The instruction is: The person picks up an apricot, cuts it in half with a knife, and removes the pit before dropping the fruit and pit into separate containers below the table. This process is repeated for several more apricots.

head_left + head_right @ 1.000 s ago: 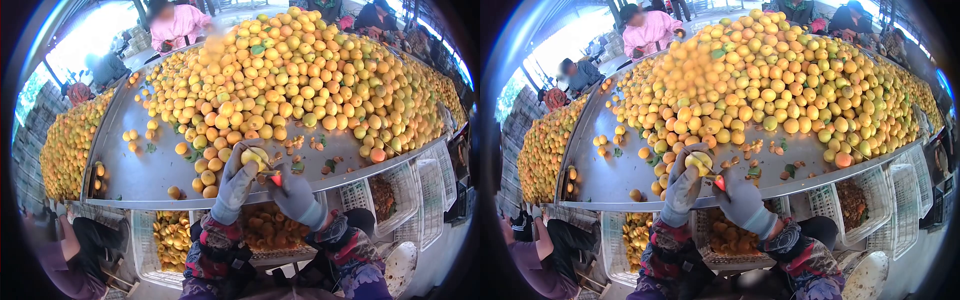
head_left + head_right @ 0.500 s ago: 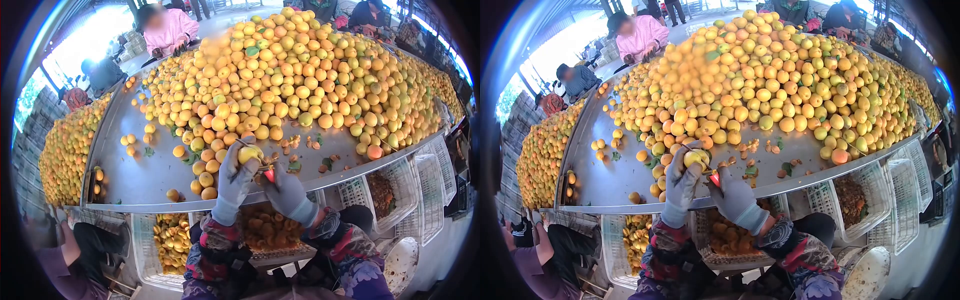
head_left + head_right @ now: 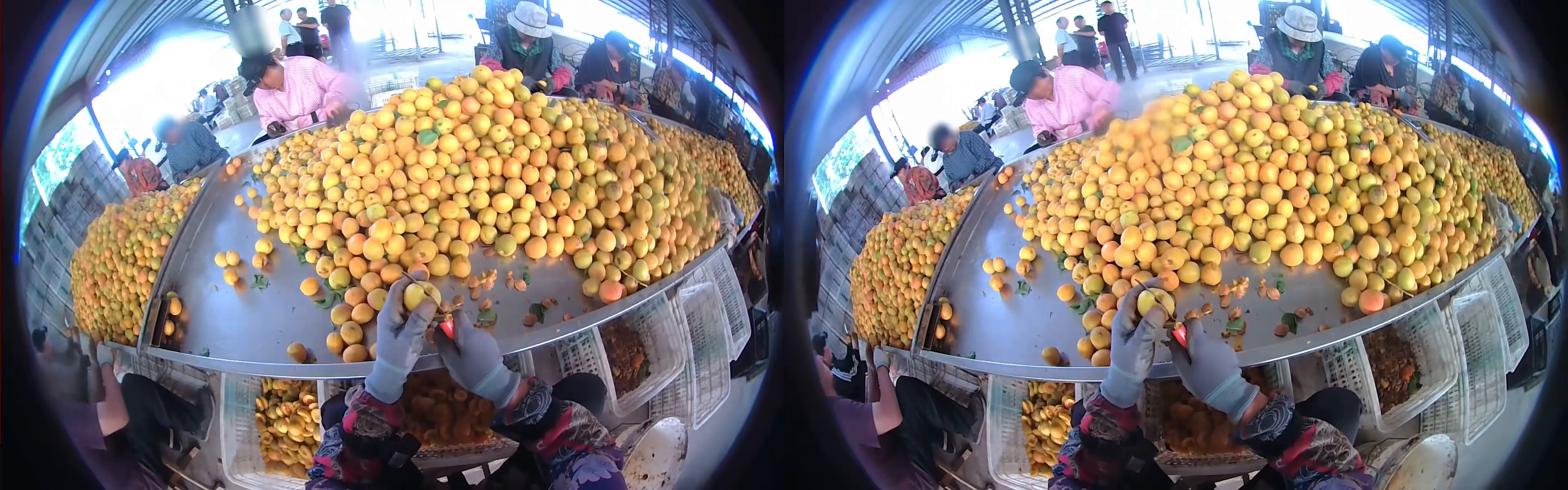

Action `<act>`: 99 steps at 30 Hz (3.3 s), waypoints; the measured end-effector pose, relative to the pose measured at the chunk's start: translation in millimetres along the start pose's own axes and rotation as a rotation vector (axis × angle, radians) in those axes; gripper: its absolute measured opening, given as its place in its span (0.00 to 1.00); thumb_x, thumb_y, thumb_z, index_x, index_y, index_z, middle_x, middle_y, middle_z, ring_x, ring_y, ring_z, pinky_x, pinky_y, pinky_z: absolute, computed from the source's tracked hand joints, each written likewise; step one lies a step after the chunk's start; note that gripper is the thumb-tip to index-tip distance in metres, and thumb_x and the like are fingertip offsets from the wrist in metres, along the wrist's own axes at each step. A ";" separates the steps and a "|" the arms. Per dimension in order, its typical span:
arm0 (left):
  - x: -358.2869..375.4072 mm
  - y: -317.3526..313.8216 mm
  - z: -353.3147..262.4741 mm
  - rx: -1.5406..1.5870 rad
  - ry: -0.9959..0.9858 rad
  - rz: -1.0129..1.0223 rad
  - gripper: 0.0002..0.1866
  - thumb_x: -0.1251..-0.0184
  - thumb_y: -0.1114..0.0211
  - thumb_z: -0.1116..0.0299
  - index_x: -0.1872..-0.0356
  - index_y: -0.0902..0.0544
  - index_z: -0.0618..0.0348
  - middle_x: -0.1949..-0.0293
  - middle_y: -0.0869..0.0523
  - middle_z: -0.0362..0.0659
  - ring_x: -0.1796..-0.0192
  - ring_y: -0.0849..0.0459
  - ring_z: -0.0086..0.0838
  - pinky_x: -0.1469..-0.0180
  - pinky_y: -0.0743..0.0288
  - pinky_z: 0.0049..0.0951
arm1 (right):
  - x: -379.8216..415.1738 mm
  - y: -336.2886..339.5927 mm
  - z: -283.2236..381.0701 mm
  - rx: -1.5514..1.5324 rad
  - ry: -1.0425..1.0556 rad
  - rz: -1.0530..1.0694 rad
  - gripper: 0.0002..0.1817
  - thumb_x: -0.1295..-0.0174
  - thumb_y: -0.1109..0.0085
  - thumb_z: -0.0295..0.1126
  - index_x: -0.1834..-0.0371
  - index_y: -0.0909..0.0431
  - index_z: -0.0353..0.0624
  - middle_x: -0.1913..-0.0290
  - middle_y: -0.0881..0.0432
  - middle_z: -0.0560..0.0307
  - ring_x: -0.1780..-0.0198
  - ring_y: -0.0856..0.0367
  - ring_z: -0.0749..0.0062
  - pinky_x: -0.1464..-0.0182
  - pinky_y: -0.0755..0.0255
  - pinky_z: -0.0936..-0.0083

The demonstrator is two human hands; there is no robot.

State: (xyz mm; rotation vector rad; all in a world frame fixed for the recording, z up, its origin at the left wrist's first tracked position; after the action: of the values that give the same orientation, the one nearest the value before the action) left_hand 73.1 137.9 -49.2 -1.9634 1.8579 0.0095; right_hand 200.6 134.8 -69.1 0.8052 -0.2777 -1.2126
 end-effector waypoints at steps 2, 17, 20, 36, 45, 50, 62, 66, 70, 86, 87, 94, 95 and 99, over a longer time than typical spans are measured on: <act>3.3 -4.8 -5.0 -0.009 -0.075 -0.079 0.21 0.33 0.40 0.64 0.43 0.29 0.64 0.58 0.21 0.40 0.57 0.22 0.24 0.51 0.27 0.24 | 0.4 -1.3 2.3 0.014 0.002 -0.004 0.20 0.39 0.45 0.38 0.51 0.37 0.37 0.79 0.22 0.42 0.76 0.21 0.45 0.75 0.30 0.54; -0.3 6.8 -1.2 0.104 -0.006 -0.122 0.25 0.32 0.40 0.67 0.37 0.34 0.63 0.48 0.25 0.40 0.50 0.26 0.19 0.47 0.30 0.19 | -0.5 -2.6 11.3 0.072 0.066 -0.062 0.17 0.41 0.44 0.37 0.55 0.37 0.40 0.80 0.22 0.47 0.78 0.21 0.50 0.77 0.30 0.59; -1.6 0.4 0.6 0.247 -0.031 -0.162 0.21 0.31 0.41 0.63 0.42 0.30 0.63 0.52 0.23 0.39 0.52 0.24 0.21 0.51 0.27 0.22 | -0.1 -3.2 11.1 0.100 0.054 -0.066 0.18 0.41 0.44 0.36 0.56 0.37 0.39 0.81 0.23 0.47 0.79 0.21 0.50 0.77 0.30 0.60; -1.8 11.7 1.8 -0.164 -0.180 -0.077 0.29 0.33 0.38 0.63 0.37 0.36 0.65 0.48 0.28 0.41 0.47 0.29 0.21 0.46 0.31 0.22 | 2.2 -2.3 14.1 0.127 0.114 -0.108 0.15 0.41 0.44 0.35 0.59 0.38 0.40 0.81 0.23 0.48 0.80 0.21 0.51 0.79 0.30 0.60; -2.5 6.1 6.2 0.049 0.211 -0.169 0.22 0.30 0.42 0.59 0.44 0.29 0.65 0.53 0.25 0.39 0.53 0.26 0.20 0.49 0.30 0.21 | 2.8 -3.0 5.7 0.193 0.091 -0.070 0.17 0.42 0.44 0.35 0.58 0.38 0.39 0.80 0.22 0.49 0.79 0.21 0.53 0.79 0.29 0.62; 0.9 -0.3 6.2 -0.039 -0.024 -0.195 0.21 0.27 0.48 0.55 0.47 0.27 0.63 0.57 0.23 0.38 0.57 0.26 0.19 0.54 0.29 0.19 | -0.3 3.0 8.6 0.214 0.079 -0.074 0.17 0.42 0.44 0.36 0.58 0.38 0.39 0.79 0.21 0.49 0.79 0.20 0.53 0.78 0.29 0.61; -2.0 2.3 2.2 -0.018 -0.012 -0.221 0.22 0.27 0.51 0.51 0.47 0.27 0.61 0.64 0.23 0.36 0.67 0.26 0.16 0.66 0.31 0.17 | -0.5 4.5 5.1 0.235 0.110 -0.080 0.15 0.42 0.44 0.36 0.59 0.36 0.40 0.81 0.22 0.53 0.80 0.21 0.55 0.79 0.30 0.62; 1.2 15.9 1.7 0.207 0.203 -0.107 0.20 0.29 0.45 0.56 0.47 0.28 0.61 0.64 0.23 0.35 0.71 0.27 0.14 0.71 0.32 0.14 | -0.5 3.5 8.1 0.219 0.107 -0.071 0.17 0.44 0.41 0.34 0.57 0.35 0.40 0.81 0.23 0.48 0.78 0.22 0.49 0.77 0.30 0.58; -0.9 11.4 6.3 0.201 0.222 -0.078 0.20 0.30 0.42 0.57 0.46 0.28 0.61 0.60 0.24 0.35 0.65 0.26 0.14 0.67 0.30 0.14 | -0.7 3.1 4.2 0.209 0.104 -0.089 0.16 0.43 0.41 0.34 0.57 0.35 0.41 0.82 0.23 0.48 0.78 0.22 0.49 0.77 0.30 0.58; 0.5 -3.8 -1.7 0.179 0.162 -0.143 0.18 0.29 0.45 0.63 0.43 0.29 0.59 0.59 0.24 0.37 0.67 0.25 0.14 0.69 0.29 0.13 | -0.3 6.6 1.5 -0.466 0.167 0.147 0.14 0.40 0.46 0.32 0.54 0.31 0.38 0.72 0.22 0.48 0.67 0.21 0.56 0.64 0.28 0.64; -0.7 -1.3 0.9 0.166 0.147 -0.145 0.18 0.29 0.45 0.63 0.43 0.30 0.60 0.59 0.24 0.36 0.66 0.25 0.13 0.68 0.28 0.14 | 1.4 6.7 4.0 -0.525 0.176 0.183 0.14 0.40 0.46 0.31 0.53 0.30 0.39 0.72 0.22 0.54 0.69 0.22 0.63 0.64 0.28 0.67; 3.2 1.8 -10.3 0.005 0.088 -0.120 0.20 0.30 0.47 0.63 0.42 0.30 0.62 0.60 0.24 0.34 0.63 0.30 0.13 0.59 0.32 0.15 | 9.9 -1.1 8.5 -1.103 -0.257 0.540 0.10 0.40 0.40 0.31 0.57 0.26 0.44 0.71 0.26 0.72 0.71 0.28 0.84 0.70 0.32 0.79; 3.2 1.5 -12.7 -0.064 0.060 -0.097 0.20 0.30 0.48 0.63 0.42 0.30 0.62 0.60 0.24 0.34 0.63 0.30 0.13 0.60 0.33 0.15 | 9.0 -7.1 9.2 -1.117 -0.162 0.438 0.10 0.40 0.40 0.31 0.57 0.26 0.44 0.72 0.25 0.71 0.72 0.28 0.83 0.71 0.32 0.78; 1.4 11.9 -0.2 0.025 0.045 -0.256 0.19 0.30 0.49 0.62 0.45 0.29 0.62 0.62 0.24 0.36 0.66 0.29 0.15 0.65 0.34 0.15 | 5.8 3.7 0.7 -0.089 0.200 0.013 0.14 0.39 0.45 0.32 0.51 0.29 0.42 0.75 0.24 0.67 0.73 0.25 0.78 0.73 0.31 0.73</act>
State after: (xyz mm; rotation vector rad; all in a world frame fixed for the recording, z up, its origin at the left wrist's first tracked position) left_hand 61.9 136.4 -53.1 -2.1850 1.6115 -0.1353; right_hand 204.9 129.7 -67.3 0.8388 -0.0655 -1.1153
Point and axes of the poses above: each hand's wrist, its own x-axis away from the middle knuckle, its own y-axis out of the back of the hand, z = x × y, the point moved 3 cm from there along -x, towards the middle knuckle
